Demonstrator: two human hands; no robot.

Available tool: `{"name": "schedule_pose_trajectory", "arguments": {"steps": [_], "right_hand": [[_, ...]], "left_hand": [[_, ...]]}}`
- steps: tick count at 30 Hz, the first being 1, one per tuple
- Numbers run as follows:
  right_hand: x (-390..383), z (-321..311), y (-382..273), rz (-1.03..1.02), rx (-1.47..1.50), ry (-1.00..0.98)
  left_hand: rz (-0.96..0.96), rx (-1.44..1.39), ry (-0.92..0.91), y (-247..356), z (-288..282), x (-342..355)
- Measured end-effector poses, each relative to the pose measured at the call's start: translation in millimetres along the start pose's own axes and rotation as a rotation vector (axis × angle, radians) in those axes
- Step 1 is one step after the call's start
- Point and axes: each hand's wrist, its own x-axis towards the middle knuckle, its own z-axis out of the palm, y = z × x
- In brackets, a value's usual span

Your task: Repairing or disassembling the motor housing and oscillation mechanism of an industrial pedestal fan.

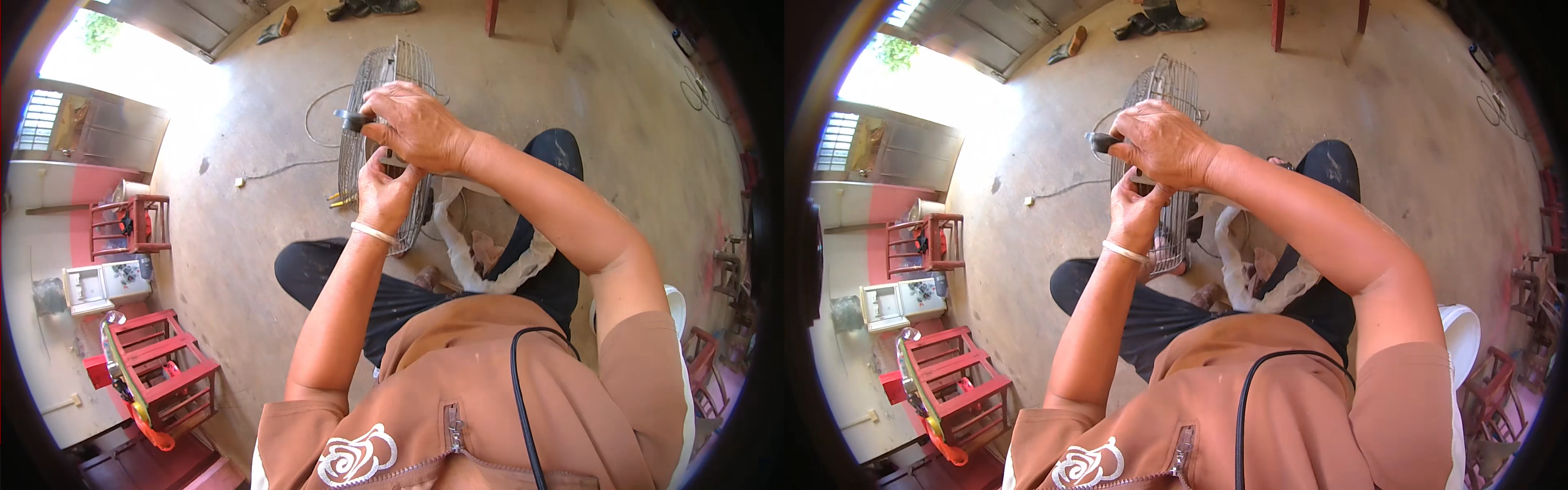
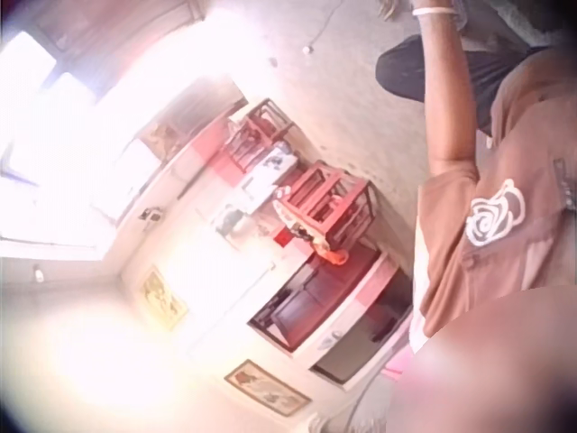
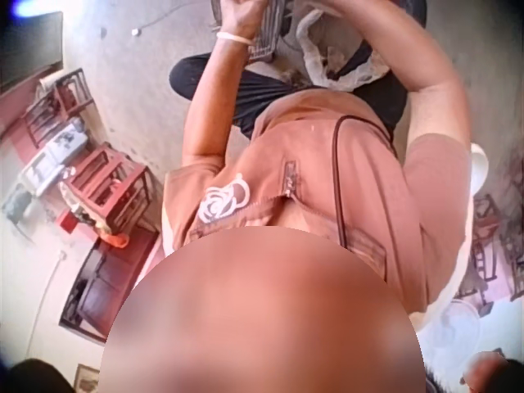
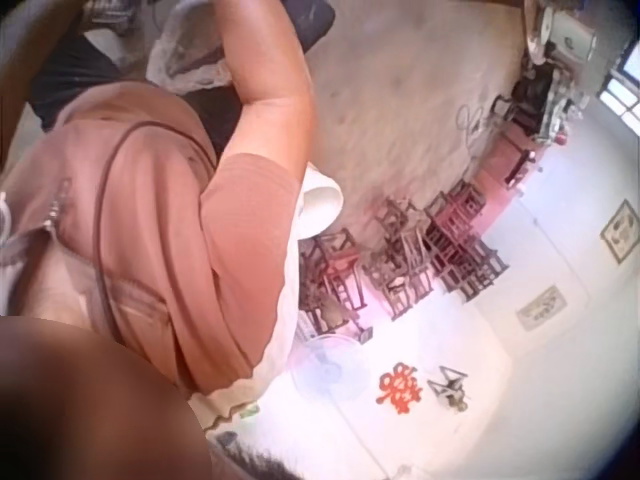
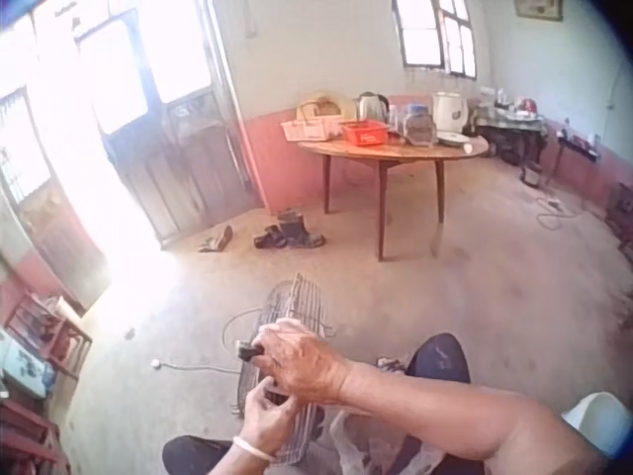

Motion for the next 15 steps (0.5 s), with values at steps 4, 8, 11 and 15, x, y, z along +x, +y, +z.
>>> {"name": "schedule_pose_trajectory", "arguments": {"steps": [4, 8, 11, 15], "right_hand": [[10.0, 1.5, 41.4, -0.112, -0.168, -0.008], [0.3, 1.5, 29.5, 0.142, -0.174, -0.059], [-7.3, 5.3, 16.3, 0.266, -0.203, -0.009], [-22.4, -0.3, 2.2, 0.282, -0.195, 0.113]], "left_hand": [[-0.03, 0.029, -0.159, 20.9, -5.1, 25.1], [0.006, 0.269, -0.278, 21.4, -23.8, 41.1], [-0.004, 0.515, -0.318, 10.3, -38.2, 51.2], [-0.08, 0.582, -0.367, 24.3, -32.9, 34.8]]}}
